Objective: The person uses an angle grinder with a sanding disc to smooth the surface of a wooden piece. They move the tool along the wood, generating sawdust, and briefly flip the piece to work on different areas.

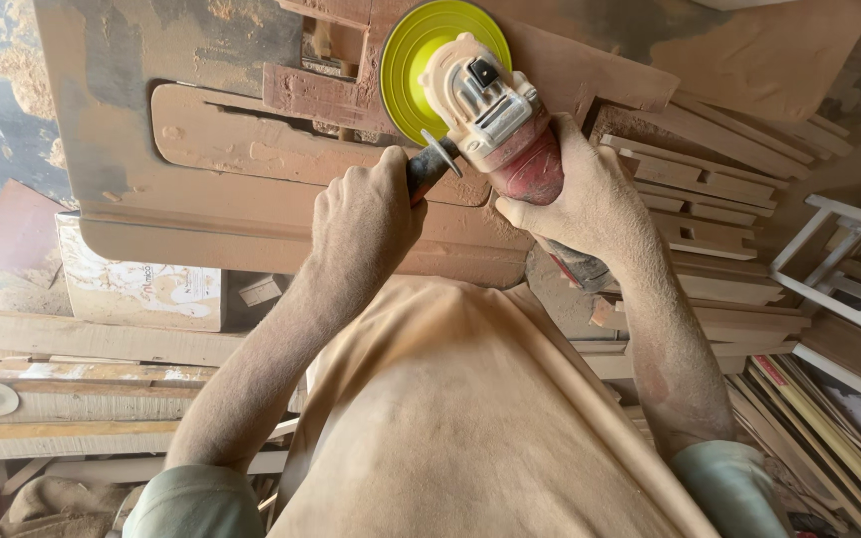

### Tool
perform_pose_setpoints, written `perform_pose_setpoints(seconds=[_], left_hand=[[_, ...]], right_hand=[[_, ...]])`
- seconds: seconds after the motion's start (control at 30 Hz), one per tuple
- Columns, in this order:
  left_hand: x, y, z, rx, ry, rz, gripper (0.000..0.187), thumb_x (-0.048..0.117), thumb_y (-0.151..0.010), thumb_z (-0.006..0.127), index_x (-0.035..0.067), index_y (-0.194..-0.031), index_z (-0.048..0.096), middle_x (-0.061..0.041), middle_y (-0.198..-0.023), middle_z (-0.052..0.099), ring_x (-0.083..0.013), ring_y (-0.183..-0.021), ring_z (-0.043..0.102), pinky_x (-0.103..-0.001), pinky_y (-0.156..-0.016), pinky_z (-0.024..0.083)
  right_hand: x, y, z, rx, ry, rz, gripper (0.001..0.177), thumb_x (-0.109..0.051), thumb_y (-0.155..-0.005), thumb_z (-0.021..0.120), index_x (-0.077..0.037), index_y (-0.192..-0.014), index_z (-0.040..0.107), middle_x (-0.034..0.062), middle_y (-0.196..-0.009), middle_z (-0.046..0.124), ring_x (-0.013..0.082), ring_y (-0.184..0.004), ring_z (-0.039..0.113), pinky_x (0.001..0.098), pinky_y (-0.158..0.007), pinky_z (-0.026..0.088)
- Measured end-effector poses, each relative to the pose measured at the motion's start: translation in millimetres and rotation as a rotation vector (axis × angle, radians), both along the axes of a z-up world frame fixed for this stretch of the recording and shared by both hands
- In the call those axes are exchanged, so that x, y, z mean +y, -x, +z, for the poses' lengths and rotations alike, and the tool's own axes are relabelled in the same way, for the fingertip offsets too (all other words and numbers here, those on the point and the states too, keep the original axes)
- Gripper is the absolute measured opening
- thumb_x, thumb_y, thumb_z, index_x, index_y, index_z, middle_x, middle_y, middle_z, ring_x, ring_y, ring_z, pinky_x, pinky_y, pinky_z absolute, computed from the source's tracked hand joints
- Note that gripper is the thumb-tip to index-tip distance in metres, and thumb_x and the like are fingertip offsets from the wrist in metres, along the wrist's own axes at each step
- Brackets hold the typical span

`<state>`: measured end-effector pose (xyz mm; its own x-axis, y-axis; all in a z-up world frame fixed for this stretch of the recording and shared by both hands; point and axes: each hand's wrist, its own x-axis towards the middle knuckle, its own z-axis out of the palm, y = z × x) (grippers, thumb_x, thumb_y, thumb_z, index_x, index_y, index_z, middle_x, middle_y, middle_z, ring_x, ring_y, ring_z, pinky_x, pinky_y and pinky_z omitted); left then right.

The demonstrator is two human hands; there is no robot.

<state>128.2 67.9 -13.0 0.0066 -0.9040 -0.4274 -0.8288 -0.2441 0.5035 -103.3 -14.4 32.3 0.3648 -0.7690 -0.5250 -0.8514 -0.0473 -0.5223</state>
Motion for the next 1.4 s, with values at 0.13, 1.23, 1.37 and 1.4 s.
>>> perform_pose_setpoints(seconds=[0.13,1.23,1.37,1.4], left_hand=[[7,2,2,0.028,-0.029,0.012,0.029,0.03,-0.096,0.069,0.004,-0.098,0.056,-0.019,-0.07,0.066,-0.0392,-0.062,0.069,-0.053,-0.055,0.055],[9,0,-3,0.065,-0.004,0.044,0.024,0.021,-0.106,0.057,-0.002,-0.099,0.058,-0.013,-0.068,0.064,-0.0184,-0.053,0.064,-0.038,-0.038,0.052],[6,-5,0,0.065,0.032,0.07,0.024,0.025,-0.1,0.061,0.001,-0.097,0.059,-0.013,-0.068,0.064,-0.0228,-0.056,0.062,-0.041,-0.044,0.05],[7,-5,0,0.068,-0.009,0.069,0.024,0.024,-0.102,0.06,0.0,-0.098,0.059,-0.012,-0.068,0.064,-0.0214,-0.055,0.063,-0.041,-0.044,0.051]], right_hand=[[1,0,-3,0.033,-0.031,0.031,0.086,-0.034,-0.074,0.088,-0.004,-0.141,0.044,0.0255,-0.112,0.074,0.0345,-0.103,0.076,0.0469,-0.097,0.06],[9,1,-13,-0.126,0.402,0.44,0.122,-0.014,-0.081,0.091,-0.024,-0.169,0.007,0.0345,-0.145,0.05,0.0509,-0.125,0.065,0.0529,-0.098,0.063],[10,-3,-9,-0.102,0.383,0.429,0.121,-0.012,-0.079,0.09,-0.023,-0.168,0.009,0.0342,-0.144,0.052,0.0519,-0.124,0.065,0.0547,-0.097,0.063],[10,-4,-8,-0.082,0.362,0.422,0.12,-0.012,-0.079,0.09,-0.022,-0.168,0.01,0.0332,-0.142,0.053,0.051,-0.122,0.066,0.0548,-0.096,0.063]])
